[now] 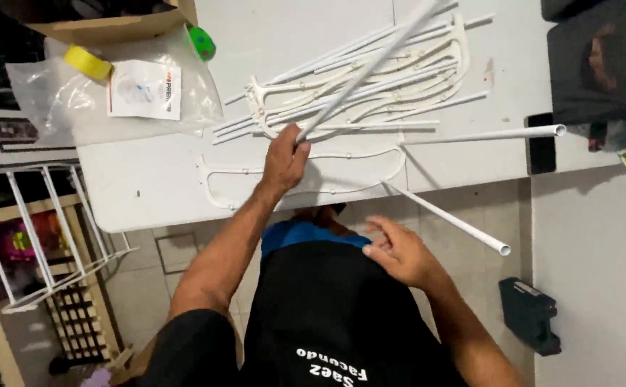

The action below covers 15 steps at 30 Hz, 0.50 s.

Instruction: Assembling a shoe rack by inserting structural poles into a side frame on a table.

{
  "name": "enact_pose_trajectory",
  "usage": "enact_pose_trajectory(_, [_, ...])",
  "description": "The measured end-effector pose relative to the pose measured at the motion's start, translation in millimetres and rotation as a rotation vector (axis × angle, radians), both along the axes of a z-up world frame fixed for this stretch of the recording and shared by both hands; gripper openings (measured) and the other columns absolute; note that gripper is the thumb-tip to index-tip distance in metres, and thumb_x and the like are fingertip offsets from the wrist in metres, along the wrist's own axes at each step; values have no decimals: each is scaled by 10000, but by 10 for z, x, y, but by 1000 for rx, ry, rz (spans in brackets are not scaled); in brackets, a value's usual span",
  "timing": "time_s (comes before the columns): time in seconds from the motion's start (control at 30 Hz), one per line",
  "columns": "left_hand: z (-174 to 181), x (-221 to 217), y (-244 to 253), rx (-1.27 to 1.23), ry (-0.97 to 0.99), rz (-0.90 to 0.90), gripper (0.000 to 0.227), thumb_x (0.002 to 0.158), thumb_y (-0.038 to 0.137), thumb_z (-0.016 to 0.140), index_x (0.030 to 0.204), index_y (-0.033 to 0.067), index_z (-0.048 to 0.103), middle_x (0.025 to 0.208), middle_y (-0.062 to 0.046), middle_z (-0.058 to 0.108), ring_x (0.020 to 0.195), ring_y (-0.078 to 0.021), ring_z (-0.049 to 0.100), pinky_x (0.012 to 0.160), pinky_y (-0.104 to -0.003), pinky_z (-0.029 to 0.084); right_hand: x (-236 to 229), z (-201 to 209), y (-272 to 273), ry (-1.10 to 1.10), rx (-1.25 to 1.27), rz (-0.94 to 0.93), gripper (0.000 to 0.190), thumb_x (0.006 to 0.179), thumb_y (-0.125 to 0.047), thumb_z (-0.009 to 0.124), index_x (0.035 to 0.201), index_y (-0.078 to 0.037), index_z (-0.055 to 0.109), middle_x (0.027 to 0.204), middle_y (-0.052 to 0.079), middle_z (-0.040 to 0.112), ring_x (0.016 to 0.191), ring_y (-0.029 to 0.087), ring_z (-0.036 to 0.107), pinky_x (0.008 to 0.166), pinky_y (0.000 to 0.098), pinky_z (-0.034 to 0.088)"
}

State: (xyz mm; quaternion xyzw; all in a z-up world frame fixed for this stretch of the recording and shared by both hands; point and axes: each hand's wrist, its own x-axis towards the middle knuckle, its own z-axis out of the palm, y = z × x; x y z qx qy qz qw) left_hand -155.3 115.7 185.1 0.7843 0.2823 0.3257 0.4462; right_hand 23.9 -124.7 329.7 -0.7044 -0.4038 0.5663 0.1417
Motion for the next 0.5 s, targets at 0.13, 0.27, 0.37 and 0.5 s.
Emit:
enact_pose_trajectory(0.13, [-302,-457,-708,7,-4,-123,252,981,318,618,790,169,548,713,-24,488,653,-313,581,632,-412,515,-171,-107,129,395,463,-342,958,770,-87,858,1554,19,317,1499,253,486,922,250,735,813,393,628])
enact_pose_trajectory(0.27, [-495,-470,-957,65,-35,-226,312,1012,340,586,751,182,524,679,-8,444,620,-302,562,584,-421,494,-219,215,225,275,540,-150,563,850,-374,774,1252,14,700,1337,220,632,846,283,775,736,440,624])
enact_pose_trajectory(0.37, [-643,-363,-919,162,78,-269,357,1050,457,495,836,172,518,757,-25,445,722,-293,554,667,-442,469,-378,313,156,38,439,-65,422,990,-354,521,1224,-126,789,981,92,710,734,274,715,684,379,580])
enact_pose_trajectory(0.5, [-910,-79,-589,-25,452,-288,470,997,310,609,1366,36,510,1264,-212,559,1245,-388,555,1074,-513,428,-526,152,101,-197,490,-319,323,1008,-192,530,1027,-17,802,664,181,705,531,307,678,494,410,570])
